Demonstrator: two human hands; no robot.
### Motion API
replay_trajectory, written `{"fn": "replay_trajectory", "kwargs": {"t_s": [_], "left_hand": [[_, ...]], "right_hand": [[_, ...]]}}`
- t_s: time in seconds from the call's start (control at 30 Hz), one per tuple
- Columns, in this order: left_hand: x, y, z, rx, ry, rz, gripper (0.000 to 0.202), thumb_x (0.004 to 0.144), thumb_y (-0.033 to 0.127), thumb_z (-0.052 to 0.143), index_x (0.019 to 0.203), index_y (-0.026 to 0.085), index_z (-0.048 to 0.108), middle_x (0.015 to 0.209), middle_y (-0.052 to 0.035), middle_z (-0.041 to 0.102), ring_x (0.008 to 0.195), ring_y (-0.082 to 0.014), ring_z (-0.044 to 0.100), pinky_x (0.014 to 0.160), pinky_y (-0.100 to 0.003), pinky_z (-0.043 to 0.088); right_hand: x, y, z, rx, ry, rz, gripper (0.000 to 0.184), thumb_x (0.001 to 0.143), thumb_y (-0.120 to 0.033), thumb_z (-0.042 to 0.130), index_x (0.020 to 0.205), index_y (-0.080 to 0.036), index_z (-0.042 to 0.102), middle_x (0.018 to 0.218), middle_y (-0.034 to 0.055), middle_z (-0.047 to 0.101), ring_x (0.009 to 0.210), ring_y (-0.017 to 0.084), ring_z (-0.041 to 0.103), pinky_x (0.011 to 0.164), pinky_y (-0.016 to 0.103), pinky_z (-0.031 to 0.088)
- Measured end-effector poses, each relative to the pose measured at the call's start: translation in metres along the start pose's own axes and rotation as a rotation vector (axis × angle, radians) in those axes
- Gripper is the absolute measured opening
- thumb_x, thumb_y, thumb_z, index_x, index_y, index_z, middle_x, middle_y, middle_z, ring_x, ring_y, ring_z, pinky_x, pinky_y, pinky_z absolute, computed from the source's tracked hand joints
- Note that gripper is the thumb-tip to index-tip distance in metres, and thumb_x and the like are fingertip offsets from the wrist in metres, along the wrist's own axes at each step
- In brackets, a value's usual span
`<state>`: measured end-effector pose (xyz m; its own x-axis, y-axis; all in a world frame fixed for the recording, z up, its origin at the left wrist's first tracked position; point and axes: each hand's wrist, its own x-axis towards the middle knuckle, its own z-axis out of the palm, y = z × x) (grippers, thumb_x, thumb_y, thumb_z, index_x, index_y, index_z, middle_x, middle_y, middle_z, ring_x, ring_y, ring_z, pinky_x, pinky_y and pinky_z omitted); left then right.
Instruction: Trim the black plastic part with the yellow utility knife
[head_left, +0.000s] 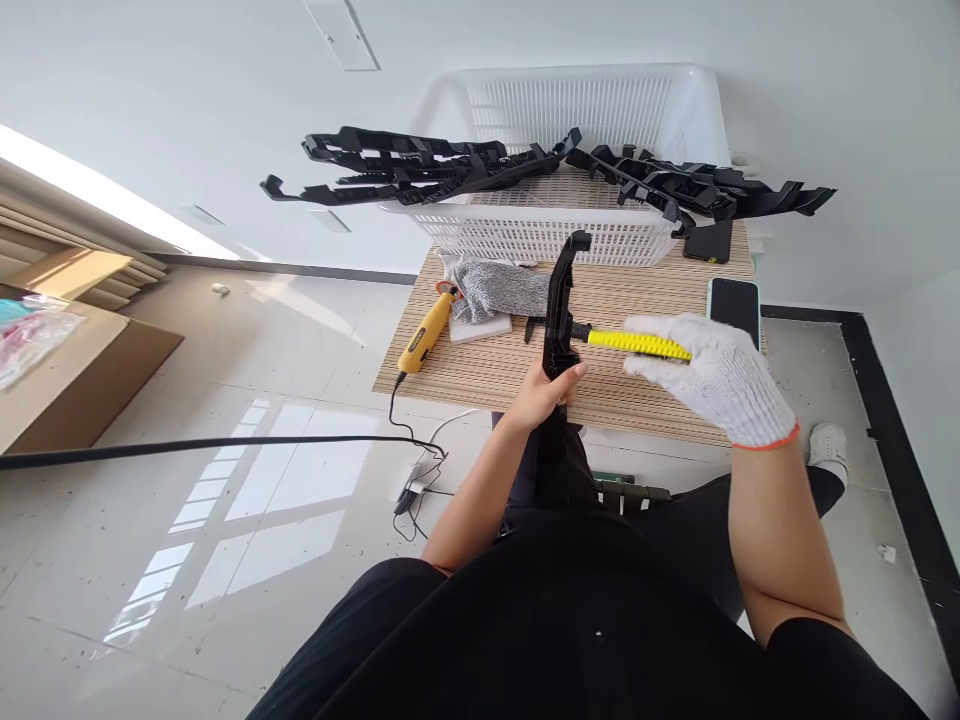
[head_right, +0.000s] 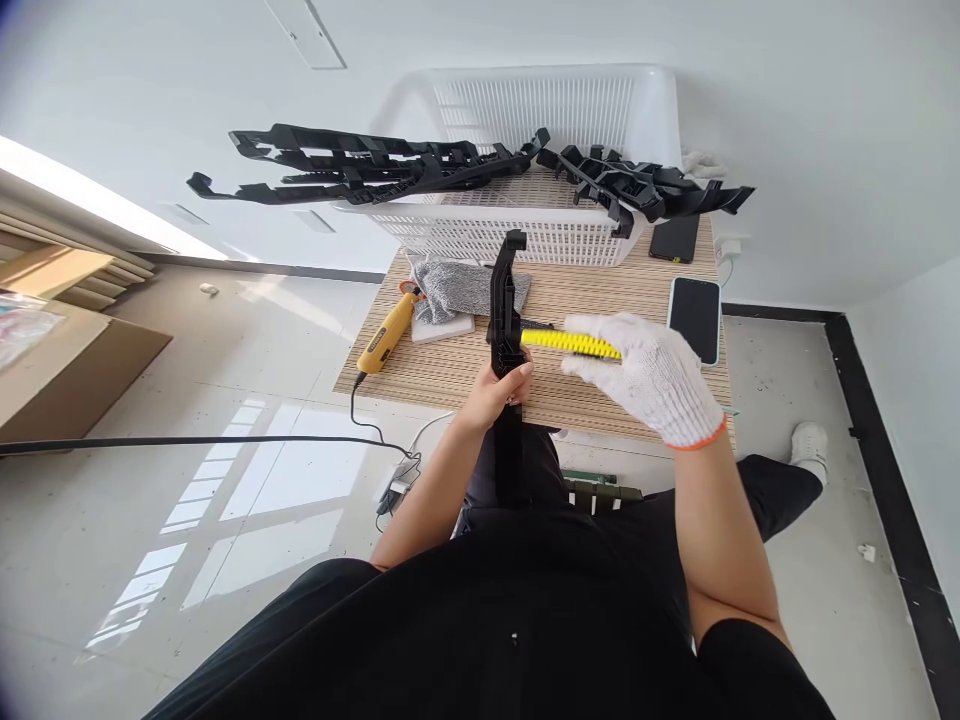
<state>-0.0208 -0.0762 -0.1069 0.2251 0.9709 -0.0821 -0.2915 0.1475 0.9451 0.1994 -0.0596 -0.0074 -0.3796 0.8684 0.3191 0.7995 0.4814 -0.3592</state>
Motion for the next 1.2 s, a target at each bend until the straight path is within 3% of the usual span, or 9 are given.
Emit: {"fn": "replay_trajectory", "kwargs": {"t_s": [0.17, 0.3, 0.43, 0.6, 0.73, 0.83, 0.97, 1.1, 1.2], "left_hand": [[0.000, 0.000, -0.001, -0.005, -0.003, -0.002, 0.046, 0.079, 0.055, 0.077, 0.090, 0.020, 0.050, 0.060, 0.0108, 0.036, 0.045, -0.0035, 0.032, 0.044, -0.021, 0.028], [-0.001, 0.000, -0.001, -0.018, -0.008, 0.014, 0.043, 0.081, 0.052, 0.076, 0.091, 0.019, 0.050, 0.061, 0.0104, 0.038, 0.046, -0.0037, 0.033, 0.044, -0.021, 0.028], [-0.001, -0.001, -0.001, -0.013, 0.000, 0.023, 0.041, 0.082, 0.049, 0.076, 0.096, 0.019, 0.050, 0.061, 0.0103, 0.040, 0.046, -0.0038, 0.035, 0.045, -0.021, 0.029], [0.000, -0.002, -0.002, 0.001, -0.013, 0.027, 0.042, 0.083, 0.051, 0.075, 0.096, 0.019, 0.051, 0.062, 0.0101, 0.041, 0.046, -0.0036, 0.035, 0.044, -0.021, 0.030], [-0.001, 0.000, -0.001, -0.003, -0.001, 0.027, 0.043, 0.081, 0.051, 0.076, 0.093, 0.019, 0.052, 0.062, 0.0099, 0.041, 0.045, -0.0033, 0.034, 0.044, -0.021, 0.029], [-0.001, 0.001, 0.000, 0.018, -0.009, 0.027, 0.045, 0.079, 0.054, 0.077, 0.086, 0.018, 0.051, 0.059, 0.0098, 0.039, 0.045, -0.0036, 0.035, 0.044, -0.022, 0.030], [-0.001, 0.002, 0.000, 0.017, 0.012, 0.028, 0.046, 0.078, 0.054, 0.078, 0.092, 0.019, 0.052, 0.059, 0.0101, 0.041, 0.045, -0.0038, 0.036, 0.044, -0.022, 0.030], [0.000, 0.000, 0.000, 0.022, 0.014, 0.009, 0.049, 0.075, 0.058, 0.079, 0.087, 0.018, 0.052, 0.058, 0.0100, 0.040, 0.044, -0.0037, 0.035, 0.043, -0.022, 0.029], [0.000, 0.000, 0.000, 0.005, 0.012, 0.009, 0.048, 0.077, 0.057, 0.078, 0.089, 0.019, 0.052, 0.057, 0.0106, 0.038, 0.044, -0.0037, 0.034, 0.044, -0.021, 0.029]], "right_hand": [[0.002, 0.009, -0.012, -0.059, 0.151, 0.052, 0.048, 0.092, -0.052, 0.067, 0.133, -0.028, 0.069, 0.119, 0.0078, 0.074, 0.104, 0.030, 0.071, 0.091, 0.045, 0.058], [-0.001, 0.009, -0.006, 0.036, 0.008, -0.049, 0.043, 0.091, -0.051, 0.068, 0.130, -0.032, 0.070, 0.117, 0.0024, 0.075, 0.099, 0.026, 0.073, 0.089, 0.041, 0.060], [-0.006, 0.009, 0.004, -0.001, 0.276, 0.089, 0.047, 0.094, -0.052, 0.063, 0.133, -0.026, 0.069, 0.117, 0.0081, 0.075, 0.095, 0.027, 0.072, 0.086, 0.042, 0.060], [-0.007, 0.007, 0.009, -0.029, 0.069, -0.044, 0.046, 0.092, -0.054, 0.065, 0.129, -0.027, 0.071, 0.108, 0.0064, 0.077, 0.088, 0.026, 0.074, 0.080, 0.040, 0.060], [-0.007, -0.002, 0.009, 0.050, 0.192, 0.046, 0.048, 0.095, -0.051, 0.061, 0.133, -0.024, 0.068, 0.117, 0.0079, 0.076, 0.097, 0.028, 0.074, 0.087, 0.041, 0.060], [-0.008, -0.006, 0.010, 0.043, -0.008, -0.040, 0.044, 0.092, -0.052, 0.064, 0.130, -0.030, 0.070, 0.116, 0.0030, 0.076, 0.095, 0.027, 0.074, 0.087, 0.043, 0.060], [-0.013, -0.008, 0.007, 0.092, 0.107, 0.133, 0.044, 0.094, -0.052, 0.063, 0.131, -0.030, 0.068, 0.119, 0.0034, 0.076, 0.104, 0.027, 0.074, 0.092, 0.043, 0.060], [-0.019, -0.011, 0.004, 0.177, -0.070, 0.127, 0.041, 0.089, -0.050, 0.070, 0.127, -0.035, 0.069, 0.118, -0.0028, 0.076, 0.100, 0.024, 0.075, 0.091, 0.040, 0.061], [-0.020, -0.011, 0.003, 0.101, 0.036, 0.201, 0.043, 0.088, -0.051, 0.070, 0.128, -0.033, 0.070, 0.122, 0.0002, 0.075, 0.107, 0.028, 0.073, 0.097, 0.046, 0.059]]}}
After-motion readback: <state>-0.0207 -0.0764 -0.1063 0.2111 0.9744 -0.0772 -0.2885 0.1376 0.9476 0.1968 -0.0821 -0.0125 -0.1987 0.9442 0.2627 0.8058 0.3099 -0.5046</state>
